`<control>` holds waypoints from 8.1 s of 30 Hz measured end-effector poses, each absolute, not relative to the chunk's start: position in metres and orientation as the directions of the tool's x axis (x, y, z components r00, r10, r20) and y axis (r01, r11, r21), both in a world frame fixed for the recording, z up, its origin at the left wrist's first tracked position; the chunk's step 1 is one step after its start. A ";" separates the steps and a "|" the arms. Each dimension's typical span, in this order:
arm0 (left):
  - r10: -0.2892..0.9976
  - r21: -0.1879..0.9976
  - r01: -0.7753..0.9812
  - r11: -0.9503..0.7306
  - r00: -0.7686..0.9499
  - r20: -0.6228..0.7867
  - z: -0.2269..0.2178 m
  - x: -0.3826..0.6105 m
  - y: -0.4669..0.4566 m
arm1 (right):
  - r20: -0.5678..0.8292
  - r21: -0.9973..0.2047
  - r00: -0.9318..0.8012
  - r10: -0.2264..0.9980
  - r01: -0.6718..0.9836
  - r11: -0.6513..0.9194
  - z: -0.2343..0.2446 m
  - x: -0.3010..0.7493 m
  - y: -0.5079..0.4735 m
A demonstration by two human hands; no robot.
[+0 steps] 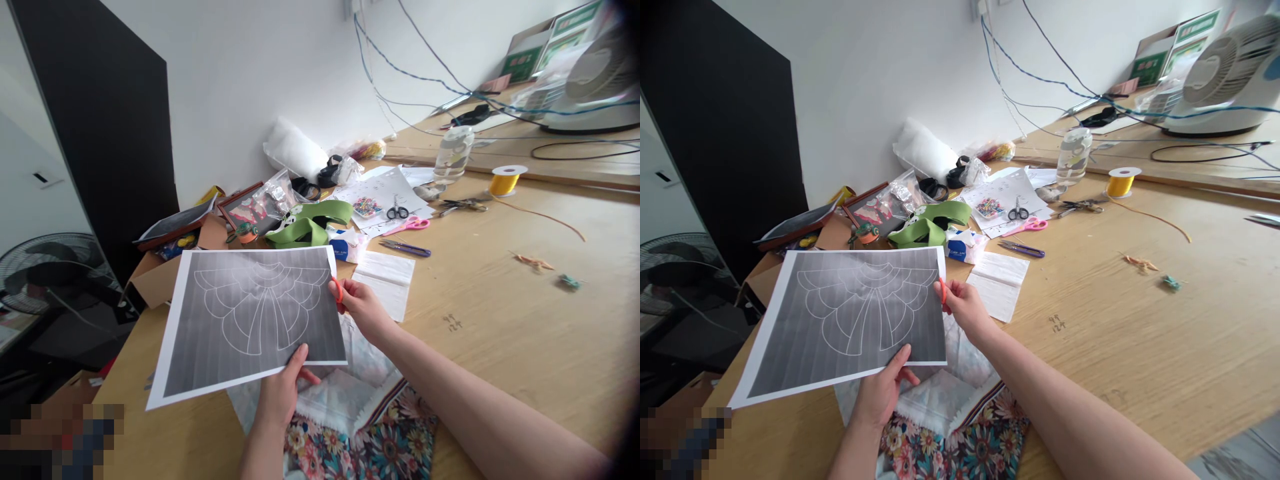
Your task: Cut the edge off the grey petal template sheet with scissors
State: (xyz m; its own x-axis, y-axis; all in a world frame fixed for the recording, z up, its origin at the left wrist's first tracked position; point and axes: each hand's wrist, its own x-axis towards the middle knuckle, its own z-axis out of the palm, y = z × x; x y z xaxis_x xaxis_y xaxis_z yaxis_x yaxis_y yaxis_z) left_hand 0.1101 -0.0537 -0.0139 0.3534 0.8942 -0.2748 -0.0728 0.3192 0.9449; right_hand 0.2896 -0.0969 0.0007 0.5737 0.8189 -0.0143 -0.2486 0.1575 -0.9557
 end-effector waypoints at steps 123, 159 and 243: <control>0.880 0.960 -0.043 0.275 0.414 -0.233 -0.016 0.106 -0.053 | 0.012 -0.952 0.633 0.774 -0.229 0.201 0.003 0.297 -0.096; 0.867 0.959 -0.016 0.282 0.433 -0.247 -0.019 0.105 -0.050 | 0.012 -0.939 0.634 0.773 -0.258 0.226 0.002 0.299 -0.096; 0.974 0.988 -0.013 -0.155 0.166 0.155 0.031 0.054 -0.023 | 0.096 -0.921 0.691 0.716 -0.212 0.327 -0.008 0.317 -0.099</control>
